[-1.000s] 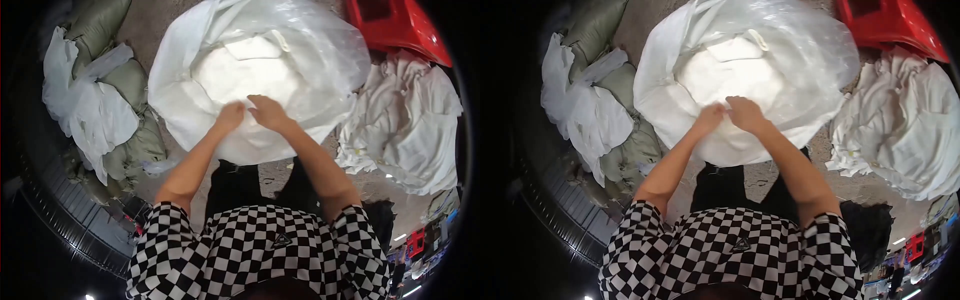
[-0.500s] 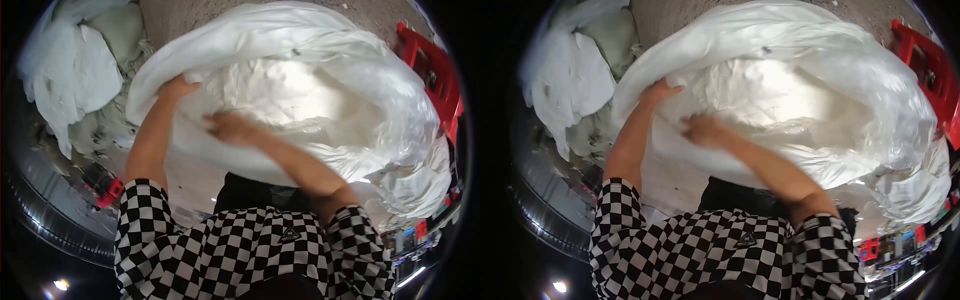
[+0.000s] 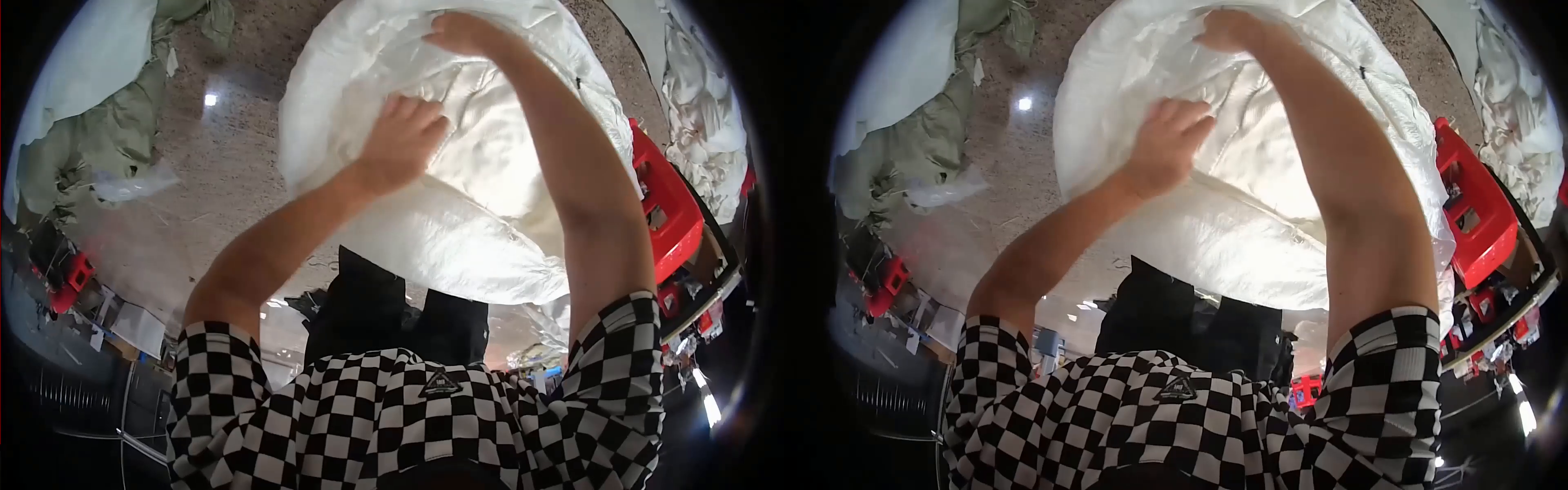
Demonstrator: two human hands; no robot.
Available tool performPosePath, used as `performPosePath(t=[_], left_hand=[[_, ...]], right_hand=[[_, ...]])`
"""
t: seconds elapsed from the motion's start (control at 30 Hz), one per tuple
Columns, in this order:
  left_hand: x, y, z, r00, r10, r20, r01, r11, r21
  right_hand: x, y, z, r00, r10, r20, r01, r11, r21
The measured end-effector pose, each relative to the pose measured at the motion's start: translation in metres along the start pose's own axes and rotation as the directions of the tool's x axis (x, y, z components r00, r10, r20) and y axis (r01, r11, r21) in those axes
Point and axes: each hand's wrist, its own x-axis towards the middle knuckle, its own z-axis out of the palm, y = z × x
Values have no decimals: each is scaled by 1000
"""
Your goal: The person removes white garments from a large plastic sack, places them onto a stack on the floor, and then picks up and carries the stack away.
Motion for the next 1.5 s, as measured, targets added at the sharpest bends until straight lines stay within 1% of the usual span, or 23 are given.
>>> performPosePath(t=[0.07,0.1,0.17,0.2,0.27,0.33,0.4,0.43,0.47,0.53,0.63,0.73,0.8,0.83,0.9,1.0,1.03,1.1,1.17,1.27,1.3,1.4,1.5], left_hand=[[-1,30,30,943,-270,195,311,923,-226],[-5,38,54,867,-474,157,498,839,-220],[-12,46,99,592,-802,76,793,562,-236],[-9,48,99,542,-832,119,822,494,-283],[-12,55,96,437,-869,231,870,344,-353],[-18,61,87,561,-783,268,755,351,-554],[-25,79,80,695,-658,291,616,334,-714],[-32,81,79,773,-548,320,577,398,-713],[-36,73,79,783,-616,90,530,583,-616],[-35,45,82,751,-538,-384,454,842,-291],[-42,21,90,636,-756,-154,737,654,-169],[-39,24,86,642,-766,-33,722,619,-310],[-27,44,69,489,-848,206,767,306,-564],[-19,58,64,421,-845,331,754,122,-646],[-13,94,78,661,-725,191,504,240,-830],[-12,109,69,830,-534,161,376,322,-869],[-13,105,67,842,-526,121,329,322,-888],[-20,78,66,713,-699,-53,484,546,-684],[-36,37,86,477,-853,-210,750,520,-409],[-54,19,84,251,-888,386,957,167,-237],[-57,19,87,313,-858,407,936,207,-285],[-61,26,97,540,-834,-115,796,551,-251],[-59,22,91,626,-780,25,775,618,-134]], right_hand=[[-7,-10,28,988,105,114,-110,993,43],[-23,-18,32,993,113,32,-117,981,157],[-66,-40,44,967,230,-112,-172,908,382],[-84,-46,54,931,332,-152,-221,843,491],[-122,-51,84,832,555,15,-411,598,688],[-147,-67,105,735,663,146,-573,491,657],[-152,-77,120,672,735,91,-500,361,787],[-152,-73,118,648,755,103,-502,320,804],[-154,-69,119,617,778,117,-503,276,819],[-159,-69,123,644,761,79,-362,212,908],[-164,-74,130,690,720,68,-278,177,944],[-170,-77,123,723,683,104,-182,43,982],[-171,-77,114,745,661,89,-142,27,989],[-170,-77,102,756,633,166,-215,1,977],[-171,-83,80,755,570,325,-365,-48,930],[-178,-55,96,704,625,336,-289,-181,940],[-178,-50,104,667,670,326,-286,-174,942],[-181,-54,110,665,704,249,-141,-209,968],[-184,-66,105,669,713,213,-49,-243,969],[-186,-67,107,657,719,226,-129,-189,974],[-186,-66,107,659,721,212,-128,-170,977],[-193,-69,106,658,726,199,-147,-135,980],[-198,-70,97,660,730,177,-135,-116,984]])
